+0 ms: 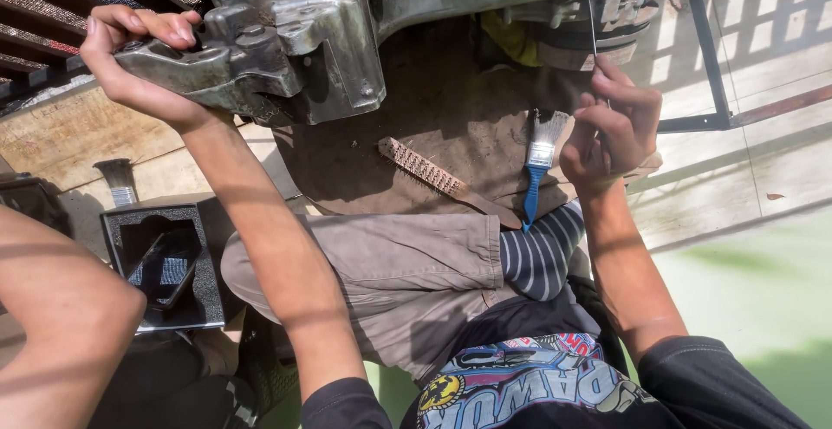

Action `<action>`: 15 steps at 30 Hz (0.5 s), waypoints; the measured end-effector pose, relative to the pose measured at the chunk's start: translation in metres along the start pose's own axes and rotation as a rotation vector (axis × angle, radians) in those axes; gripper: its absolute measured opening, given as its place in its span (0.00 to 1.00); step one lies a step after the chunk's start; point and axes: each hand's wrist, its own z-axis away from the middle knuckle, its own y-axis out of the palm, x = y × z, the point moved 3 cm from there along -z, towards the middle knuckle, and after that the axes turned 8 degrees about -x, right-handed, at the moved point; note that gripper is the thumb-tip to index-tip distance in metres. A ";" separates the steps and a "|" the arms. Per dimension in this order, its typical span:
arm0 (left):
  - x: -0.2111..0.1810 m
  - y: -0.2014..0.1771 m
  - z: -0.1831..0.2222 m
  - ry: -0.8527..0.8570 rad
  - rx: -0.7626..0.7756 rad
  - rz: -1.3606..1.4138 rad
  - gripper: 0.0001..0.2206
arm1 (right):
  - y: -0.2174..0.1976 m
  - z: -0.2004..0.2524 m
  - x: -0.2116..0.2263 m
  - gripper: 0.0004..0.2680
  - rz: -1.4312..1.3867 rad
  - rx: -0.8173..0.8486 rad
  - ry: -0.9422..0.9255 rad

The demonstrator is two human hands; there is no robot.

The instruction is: The person scrapes and brushes debris from the gasket surface of an internal engine casing.

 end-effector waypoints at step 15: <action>-0.007 0.011 0.009 -0.011 -0.056 0.050 0.15 | 0.002 0.015 -0.008 0.05 -0.073 0.004 0.000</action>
